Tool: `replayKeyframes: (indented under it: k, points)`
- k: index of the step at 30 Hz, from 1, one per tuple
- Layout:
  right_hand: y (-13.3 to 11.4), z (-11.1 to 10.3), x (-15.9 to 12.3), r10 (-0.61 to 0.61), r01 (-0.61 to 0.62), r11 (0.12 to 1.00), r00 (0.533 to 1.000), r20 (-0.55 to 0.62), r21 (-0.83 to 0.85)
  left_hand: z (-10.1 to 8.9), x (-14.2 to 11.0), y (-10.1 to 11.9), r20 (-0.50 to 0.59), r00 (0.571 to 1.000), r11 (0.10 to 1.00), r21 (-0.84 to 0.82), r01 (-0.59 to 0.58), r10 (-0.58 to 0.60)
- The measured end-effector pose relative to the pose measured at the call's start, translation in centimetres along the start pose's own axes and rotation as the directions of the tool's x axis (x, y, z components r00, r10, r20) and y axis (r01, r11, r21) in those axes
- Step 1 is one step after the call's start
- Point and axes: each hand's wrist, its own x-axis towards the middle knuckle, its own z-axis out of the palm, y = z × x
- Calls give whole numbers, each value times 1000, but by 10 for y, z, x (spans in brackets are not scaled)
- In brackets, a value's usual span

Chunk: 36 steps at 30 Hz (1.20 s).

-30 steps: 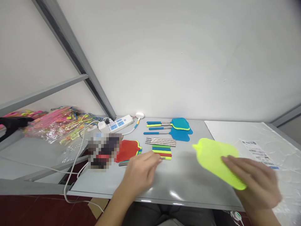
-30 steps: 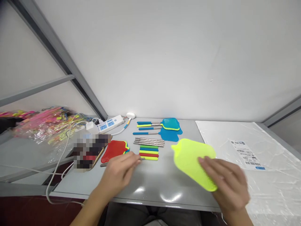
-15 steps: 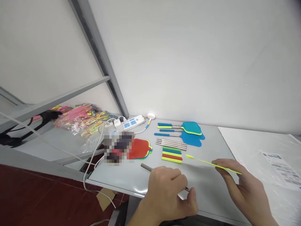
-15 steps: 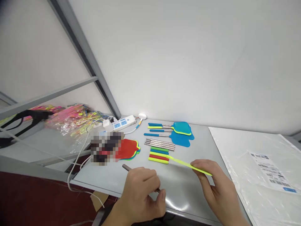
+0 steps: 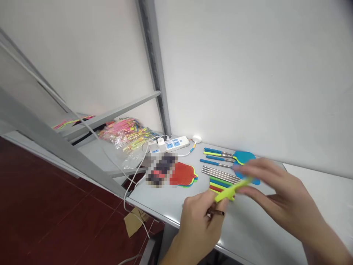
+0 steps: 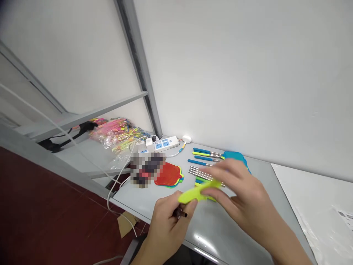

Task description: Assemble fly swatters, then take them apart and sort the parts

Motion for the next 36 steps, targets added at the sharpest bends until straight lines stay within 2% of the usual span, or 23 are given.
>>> replayKeyframes:
  k: [2,3,6,8,12,15,17,18,20,22,24,26,29,36]
  points:
    - [-10,20,10,94,-100,994,988,-125,-37,-2,-1,-2,-64,987,968,-215,129,-145]
    - [-14,30,13,121,-126,991,986,-111,-36,-3,-2,-4,-73,977,933,-316,170,-202]
    - [-21,54,17,120,-119,993,989,88,-8,-6,-1,-11,-52,962,836,-509,207,-269]
    - [-19,63,18,115,-115,993,977,177,-12,-10,-1,-19,-30,955,775,-592,221,-295]
    - [-14,76,22,115,-111,993,957,268,-28,-19,-3,-37,-1,926,665,-696,271,-378]
    - [-12,87,29,108,-107,994,944,312,-21,-29,0,-51,12,913,644,-705,297,-407]
    - [-10,98,36,88,-86,996,946,313,-22,-40,4,-57,-76,893,623,-742,247,-444]
    - [-8,104,39,85,-81,996,947,309,-28,-47,6,-59,-157,866,600,-778,188,-475]
    - [-2,121,46,97,-88,995,944,316,-43,-62,10,-62,-334,779,538,-843,5,-531]
    - [6,140,51,101,-93,995,923,372,-41,-76,11,-64,-469,699,504,-845,-178,-539]
    - [14,159,53,77,-76,997,889,451,-22,-86,10,-66,-545,665,497,-818,-289,-511]
    - [20,175,55,38,-44,999,859,510,-1,-89,8,-67,-565,670,486,-808,-332,-482]
    - [24,191,56,10,-14,1000,831,557,3,-86,6,-68,-549,687,460,-821,-337,-476]
    - [25,202,56,45,-46,999,788,614,-14,-74,9,-68,-495,697,391,-862,-321,-519]
